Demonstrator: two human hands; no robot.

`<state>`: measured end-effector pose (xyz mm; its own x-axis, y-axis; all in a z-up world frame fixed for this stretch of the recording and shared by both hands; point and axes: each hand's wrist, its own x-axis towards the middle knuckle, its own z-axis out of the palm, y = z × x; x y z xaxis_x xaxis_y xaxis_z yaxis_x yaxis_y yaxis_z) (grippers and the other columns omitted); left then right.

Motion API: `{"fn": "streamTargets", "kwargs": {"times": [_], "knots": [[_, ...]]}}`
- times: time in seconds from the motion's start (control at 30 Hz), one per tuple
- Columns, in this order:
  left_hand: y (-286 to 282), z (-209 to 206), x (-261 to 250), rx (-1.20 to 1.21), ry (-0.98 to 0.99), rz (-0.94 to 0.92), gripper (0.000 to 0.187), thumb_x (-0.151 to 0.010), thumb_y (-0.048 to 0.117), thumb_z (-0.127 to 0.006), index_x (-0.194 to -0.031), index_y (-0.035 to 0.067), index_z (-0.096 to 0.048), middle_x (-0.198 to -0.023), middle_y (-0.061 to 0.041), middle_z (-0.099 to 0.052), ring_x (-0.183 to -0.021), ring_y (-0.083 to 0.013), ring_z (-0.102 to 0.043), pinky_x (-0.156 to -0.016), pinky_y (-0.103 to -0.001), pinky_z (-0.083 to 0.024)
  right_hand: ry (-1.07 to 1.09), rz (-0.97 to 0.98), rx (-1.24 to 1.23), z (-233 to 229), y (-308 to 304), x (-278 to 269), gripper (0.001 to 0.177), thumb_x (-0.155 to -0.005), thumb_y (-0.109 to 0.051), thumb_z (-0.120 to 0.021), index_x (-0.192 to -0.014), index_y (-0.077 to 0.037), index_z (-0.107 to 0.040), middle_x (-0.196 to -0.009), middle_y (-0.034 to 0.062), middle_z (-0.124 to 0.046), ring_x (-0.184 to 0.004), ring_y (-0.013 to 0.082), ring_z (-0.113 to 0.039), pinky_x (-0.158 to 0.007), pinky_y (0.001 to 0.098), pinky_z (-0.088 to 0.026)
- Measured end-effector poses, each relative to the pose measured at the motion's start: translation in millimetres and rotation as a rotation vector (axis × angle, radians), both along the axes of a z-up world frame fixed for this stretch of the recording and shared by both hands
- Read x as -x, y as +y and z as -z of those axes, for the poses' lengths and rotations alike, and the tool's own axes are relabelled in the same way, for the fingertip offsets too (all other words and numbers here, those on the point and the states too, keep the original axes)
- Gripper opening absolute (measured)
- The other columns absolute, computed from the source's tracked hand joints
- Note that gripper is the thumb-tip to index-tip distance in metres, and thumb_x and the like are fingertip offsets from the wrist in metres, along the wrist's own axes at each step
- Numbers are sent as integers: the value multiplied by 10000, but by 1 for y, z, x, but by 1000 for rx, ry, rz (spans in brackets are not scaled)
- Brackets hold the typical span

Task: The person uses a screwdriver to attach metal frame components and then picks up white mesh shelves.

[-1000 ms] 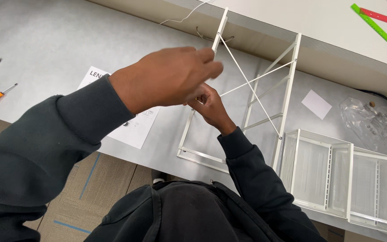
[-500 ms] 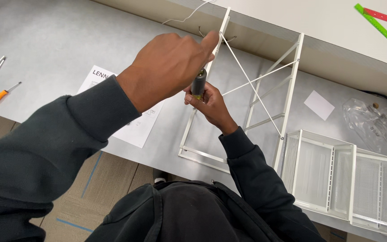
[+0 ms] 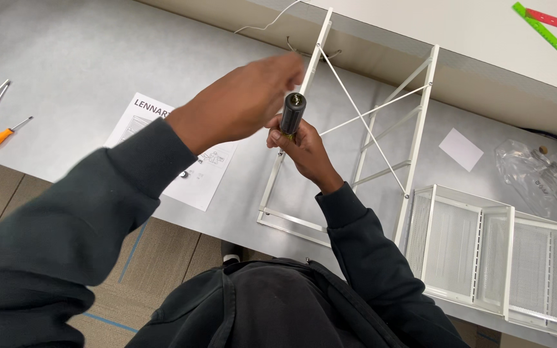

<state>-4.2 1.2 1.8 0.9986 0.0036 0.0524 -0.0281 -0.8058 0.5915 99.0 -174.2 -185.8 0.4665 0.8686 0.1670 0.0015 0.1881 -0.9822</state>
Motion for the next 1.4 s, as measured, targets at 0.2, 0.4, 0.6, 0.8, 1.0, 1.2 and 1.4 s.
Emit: {"fn": "streamTargets", "kwargs": {"times": [0.2, 0.4, 0.6, 0.8, 1.0, 1.2, 1.4], "knots": [[23, 152, 4, 508, 41, -85, 264, -1059, -64, -597, -1278, 53, -684, -1112, -158, -792, -800, -277, -826, -728, -404, -703, -430, 124, 35, -6, -13, -8, 313, -1168, -301, -845, -1435, -140, -808, -1230, 140, -680, -1256, 309, -731, -1155, 542, -560], [3, 189, 4, 396, 166, -72, 293, -1011, -24, -723, -1293, 54, -734, -1258, -138, -762, -995, -276, -859, -808, -411, -721, -486, 146, 136, -27, -25, -7, 322, -1102, -256, -920, -1389, -143, -825, -1180, 84, -683, -1153, 276, -793, -1062, 472, -630], [7, 203, -3, 224, 182, 22, 218, -1041, -40, -707, -1242, -15, -786, -1188, -195, -772, -1073, -354, -838, -893, -465, -697, -475, 148, 156, -21, -29, -15, 394, -1103, -275, -920, -1462, -173, -793, -1148, 95, -690, -1102, 271, -785, -1050, 469, -605], [-7, 191, 0, -1, 169, 57, 197, -1080, -21, -747, -1271, -15, -796, -1204, -199, -793, -1126, -361, -839, -912, -448, -700, -463, 127, 151, -29, -32, -10, 399, -1087, -263, -932, -1448, -163, -795, -1105, 80, -699, -1073, 233, -783, -1037, 440, -607], [-11, 185, 2, -111, 139, 118, 264, -1132, 77, -741, -1381, -8, -761, -1349, -224, -776, -1316, -381, -781, -1052, -444, -668, -464, 98, 140, -32, -32, -10, 401, -1108, -252, -906, -1468, -131, -779, -1109, 118, -699, -1079, 286, -767, -1036, 474, -596], [-11, 194, -2, -71, 161, 98, 244, -1173, 135, -708, -1364, -10, -756, -1297, -231, -774, -1290, -396, -778, -1060, -470, -665, -414, 42, 129, -28, -31, -7, 342, -1136, -201, -866, -1440, -75, -774, -1108, 118, -757, -1105, 244, -748, -1063, 498, -594], [-12, 210, -7, -141, 147, 57, 163, -1136, 125, -738, -1246, 14, -785, -1125, -184, -796, -1105, -353, -826, -943, -447, -689, -390, 14, 142, -25, -29, -13, 342, -1143, -191, -853, -1447, -64, -763, -1103, 101, -778, -1077, 225, -770, -1061, 485, -610]]}}
